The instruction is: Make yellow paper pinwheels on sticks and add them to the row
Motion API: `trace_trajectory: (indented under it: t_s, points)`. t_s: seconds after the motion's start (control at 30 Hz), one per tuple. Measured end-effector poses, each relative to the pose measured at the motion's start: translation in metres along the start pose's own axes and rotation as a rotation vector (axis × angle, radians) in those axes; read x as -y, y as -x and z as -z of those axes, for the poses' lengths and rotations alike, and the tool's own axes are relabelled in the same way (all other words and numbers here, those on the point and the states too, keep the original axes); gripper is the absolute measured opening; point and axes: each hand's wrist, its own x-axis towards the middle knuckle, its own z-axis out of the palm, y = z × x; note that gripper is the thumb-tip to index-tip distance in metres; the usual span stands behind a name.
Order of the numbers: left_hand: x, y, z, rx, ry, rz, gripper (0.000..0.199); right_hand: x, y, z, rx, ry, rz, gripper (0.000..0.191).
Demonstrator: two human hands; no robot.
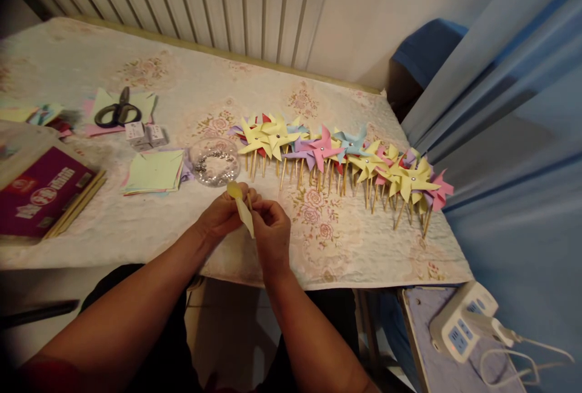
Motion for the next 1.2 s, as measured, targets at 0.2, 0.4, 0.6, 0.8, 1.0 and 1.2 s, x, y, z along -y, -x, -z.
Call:
trace_trajectory:
  t_s: [0.2,0.4,0.6,0.8,1.0,1.2]
  points:
    - [0.0,-0.001,-0.0006,0.016,0.004,0.007,0.03,-0.0018,-0.0025,0.0018,0.005,-0.018,-0.002,0.018]
    - [0.0005,-0.0014,0.0008,-0.003,-0.003,0.038,0.031,-0.0028,-0.0042,0.0038,0.004,-0.015,-0.001,0.017]
    - [0.0022,-0.0022,0.0034,-0.004,-0.004,0.036,0.032,-0.004,-0.0048,0.0041,0.007,-0.005,0.013,0.018]
    - [0.0029,-0.0024,0.0027,-0.014,-0.001,0.02,0.03,-0.0019,-0.0049,0.0028,0.003,0.004,0.021,0.018]
    - [0.0027,-0.0022,0.0009,-0.007,0.014,0.009,0.028,-0.0008,-0.0048,0.003,0.003,0.005,0.02,0.017]
    - [0.002,-0.0018,-0.0002,-0.025,0.02,0.011,0.029,-0.0027,-0.0054,0.0036,0.008,-0.017,0.035,0.015]
